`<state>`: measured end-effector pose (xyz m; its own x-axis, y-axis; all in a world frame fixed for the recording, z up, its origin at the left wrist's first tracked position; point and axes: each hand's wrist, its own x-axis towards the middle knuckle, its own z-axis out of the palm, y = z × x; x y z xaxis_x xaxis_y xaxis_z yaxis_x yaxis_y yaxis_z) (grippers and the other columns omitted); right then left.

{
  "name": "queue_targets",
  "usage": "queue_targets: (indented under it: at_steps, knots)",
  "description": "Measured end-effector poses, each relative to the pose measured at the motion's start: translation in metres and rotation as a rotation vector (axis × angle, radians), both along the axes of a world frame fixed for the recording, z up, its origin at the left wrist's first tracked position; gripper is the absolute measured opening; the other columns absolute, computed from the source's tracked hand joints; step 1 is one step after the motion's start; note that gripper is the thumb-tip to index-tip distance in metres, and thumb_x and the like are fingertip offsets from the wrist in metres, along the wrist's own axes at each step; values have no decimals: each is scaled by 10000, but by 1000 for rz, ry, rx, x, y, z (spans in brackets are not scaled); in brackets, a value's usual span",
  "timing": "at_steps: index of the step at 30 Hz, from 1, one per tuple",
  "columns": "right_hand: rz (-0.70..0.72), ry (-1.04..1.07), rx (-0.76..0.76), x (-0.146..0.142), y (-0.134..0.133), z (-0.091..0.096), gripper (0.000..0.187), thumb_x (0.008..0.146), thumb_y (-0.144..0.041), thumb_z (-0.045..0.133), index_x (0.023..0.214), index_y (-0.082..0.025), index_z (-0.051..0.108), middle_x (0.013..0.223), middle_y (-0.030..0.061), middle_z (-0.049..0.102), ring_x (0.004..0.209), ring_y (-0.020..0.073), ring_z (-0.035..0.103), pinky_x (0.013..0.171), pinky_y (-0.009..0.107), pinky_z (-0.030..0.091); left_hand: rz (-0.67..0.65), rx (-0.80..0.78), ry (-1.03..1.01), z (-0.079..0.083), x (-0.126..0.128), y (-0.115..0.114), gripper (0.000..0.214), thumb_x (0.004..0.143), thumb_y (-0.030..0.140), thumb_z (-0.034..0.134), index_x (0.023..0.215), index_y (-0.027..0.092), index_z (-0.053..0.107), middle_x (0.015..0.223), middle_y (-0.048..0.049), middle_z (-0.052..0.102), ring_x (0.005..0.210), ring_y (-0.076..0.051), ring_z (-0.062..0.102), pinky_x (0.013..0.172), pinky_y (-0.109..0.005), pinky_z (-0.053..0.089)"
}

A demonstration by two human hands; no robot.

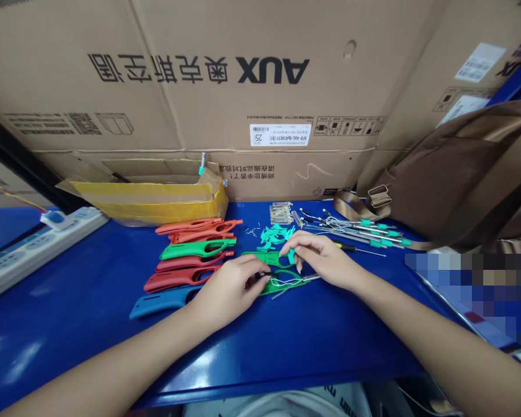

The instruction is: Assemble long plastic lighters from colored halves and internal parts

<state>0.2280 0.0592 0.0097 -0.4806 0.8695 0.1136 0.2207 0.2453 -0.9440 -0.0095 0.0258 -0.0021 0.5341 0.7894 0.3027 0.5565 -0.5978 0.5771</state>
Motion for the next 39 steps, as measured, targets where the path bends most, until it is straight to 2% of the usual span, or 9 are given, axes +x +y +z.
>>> queue_targets:
  at_steps: [4, 7, 10, 13, 18, 22, 28, 32, 39]
  knots:
    - [-50, 68, -162, 0, 3, -3, 132, 815, -216, 643, 912, -193, 729, 942, 20, 674, 659, 104, 642, 731, 302, 548, 5, -4, 4, 1, 0, -1, 117, 949, 147, 622, 988, 169, 730, 948, -47, 725, 788, -152, 670, 723, -260, 536]
    - [-73, 113, -189, 0, 6, -6, 168, 743, -229, 750, 905, -196, 723, 928, 21, 704, 763, 134, 671, 807, 324, 558, 7, -15, 8, 2, 1, -2, 129, 946, 150, 618, 1004, 170, 732, 927, -42, 716, 717, -133, 645, 680, -251, 527]
    - [-74, 150, -139, -1, 6, -9, 213, 731, -310, 818, 881, -201, 713, 892, 22, 699, 855, 162, 664, 834, 338, 562, 8, -25, 12, 2, 1, -2, 131, 946, 161, 614, 1003, 172, 732, 919, -43, 712, 704, -132, 639, 666, -252, 524]
    - [-50, 180, -118, -2, 5, -11, 257, 749, -382, 831, 871, -207, 687, 855, 14, 677, 811, 161, 658, 811, 350, 568, 5, -29, 23, 2, 0, -1, 139, 952, 174, 606, 1009, 177, 733, 935, -47, 716, 734, -142, 650, 681, -262, 527]
    - [-79, 96, 42, -2, 3, -9, 249, 775, -432, 812, 804, -209, 705, 961, 43, 660, 863, 173, 633, 761, 338, 544, 3, -4, 29, 1, -1, -1, 140, 956, 174, 600, 1002, 182, 732, 948, -53, 724, 803, -166, 676, 727, -281, 545]
    - [-125, 38, 133, -1, 3, -3, 275, 786, -480, 798, 803, -215, 727, 846, 21, 623, 763, 154, 580, 707, 325, 514, 0, 11, 25, 1, 0, 0, 135, 959, 177, 600, 1000, 187, 728, 961, -55, 730, 835, -175, 691, 734, -281, 557]
    - [-138, 176, -139, -3, 2, 1, 395, 747, -557, 820, 834, -213, 647, 685, -32, 605, 559, 103, 550, 510, 252, 498, 0, 4, 16, 0, -1, 0, 116, 964, 171, 611, 995, 180, 723, 981, -55, 733, 887, -186, 705, 800, -301, 561]
    - [-126, 190, -177, -3, 4, -2, 391, 746, -539, 830, 846, -199, 663, 673, -17, 656, 574, 112, 610, 534, 254, 538, 2, 2, 11, 0, -1, 1, 114, 963, 165, 615, 1000, 180, 722, 982, -54, 728, 885, -184, 702, 804, -301, 557]
    - [-102, 140, -215, -1, 5, -8, 330, 749, -464, 841, 871, -187, 710, 733, 14, 720, 577, 114, 632, 533, 251, 534, 12, -22, -23, -2, -1, 2, 118, 964, 160, 619, 1007, 184, 727, 983, -45, 718, 867, -169, 693, 800, -289, 543]
